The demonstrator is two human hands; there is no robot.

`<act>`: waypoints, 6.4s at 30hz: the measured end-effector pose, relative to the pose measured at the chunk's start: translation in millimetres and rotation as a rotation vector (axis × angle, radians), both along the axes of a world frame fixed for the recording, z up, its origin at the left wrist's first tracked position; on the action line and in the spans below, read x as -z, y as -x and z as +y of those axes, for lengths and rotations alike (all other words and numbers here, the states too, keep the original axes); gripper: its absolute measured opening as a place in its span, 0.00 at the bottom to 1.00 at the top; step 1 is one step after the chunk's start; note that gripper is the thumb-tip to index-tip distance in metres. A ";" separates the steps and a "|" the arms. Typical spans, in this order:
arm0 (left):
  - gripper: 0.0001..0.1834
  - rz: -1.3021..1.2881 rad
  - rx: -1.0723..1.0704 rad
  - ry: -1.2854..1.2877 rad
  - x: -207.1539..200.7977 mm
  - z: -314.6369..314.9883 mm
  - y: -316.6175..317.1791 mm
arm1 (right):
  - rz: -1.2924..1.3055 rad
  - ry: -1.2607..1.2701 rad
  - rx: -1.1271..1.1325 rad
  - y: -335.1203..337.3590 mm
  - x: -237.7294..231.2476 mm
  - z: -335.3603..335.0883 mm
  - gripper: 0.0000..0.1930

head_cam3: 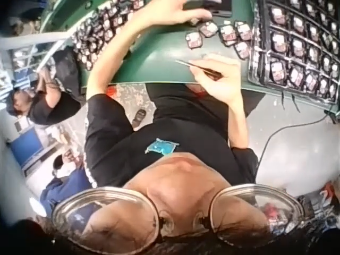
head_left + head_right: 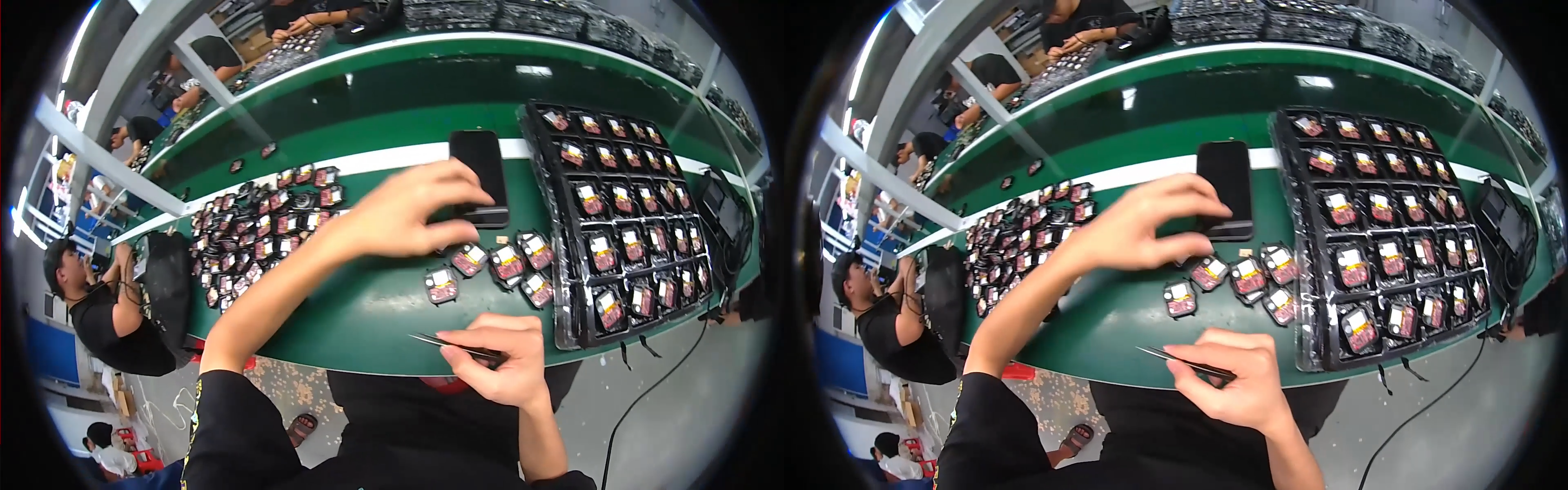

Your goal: The recorder is using tweezers to arrange or connect internal components of smartwatch bodies at an industrial assembly line.

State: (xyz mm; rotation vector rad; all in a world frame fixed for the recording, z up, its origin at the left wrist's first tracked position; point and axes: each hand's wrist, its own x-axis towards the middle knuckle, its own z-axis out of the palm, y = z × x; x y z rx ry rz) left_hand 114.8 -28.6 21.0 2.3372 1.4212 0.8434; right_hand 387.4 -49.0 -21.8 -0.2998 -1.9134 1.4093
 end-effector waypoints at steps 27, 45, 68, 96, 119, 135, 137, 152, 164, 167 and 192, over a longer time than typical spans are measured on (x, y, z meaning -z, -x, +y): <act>0.34 0.065 -0.054 0.325 -10.4 -111.5 23.6 | -0.108 -0.003 0.050 7.6 -5.2 2.3 0.11; 0.35 0.138 -0.383 0.116 18.6 -129.9 15.6 | -0.173 -0.116 0.077 13.7 -6.6 4.6 0.15; 0.34 -0.053 -0.099 0.184 28.1 -126.9 5.2 | -0.363 -0.229 0.147 18.3 -1.0 -3.1 0.10; 0.35 -0.088 -0.168 0.246 27.2 -125.3 4.3 | -0.263 -0.358 0.239 21.8 12.2 -6.1 0.15; 0.38 -0.025 -0.160 0.272 21.7 -124.4 4.5 | -0.233 -0.320 0.234 23.8 14.0 -8.3 0.14; 0.36 -0.014 -0.182 0.260 21.2 -125.8 1.6 | -0.207 -0.309 0.360 29.7 19.5 -25.9 0.14; 0.36 -0.023 -0.185 0.256 21.4 -126.1 0.4 | -0.190 -0.317 0.359 29.0 21.3 -25.1 0.15; 0.35 -0.053 -0.177 0.264 20.8 -126.2 0.9 | -0.259 -0.202 0.278 25.0 10.4 -18.8 0.12; 0.35 -0.082 -0.159 0.267 23.6 -123.0 3.7 | -0.254 -0.164 0.240 25.9 7.3 -13.9 0.10; 0.36 -0.072 -0.158 0.271 23.3 -123.9 5.9 | -0.250 -0.162 0.241 25.2 8.2 -15.1 0.10; 0.35 -0.094 -0.048 0.320 26.6 -120.0 19.2 | -0.264 -0.326 0.264 23.8 10.4 -18.4 0.15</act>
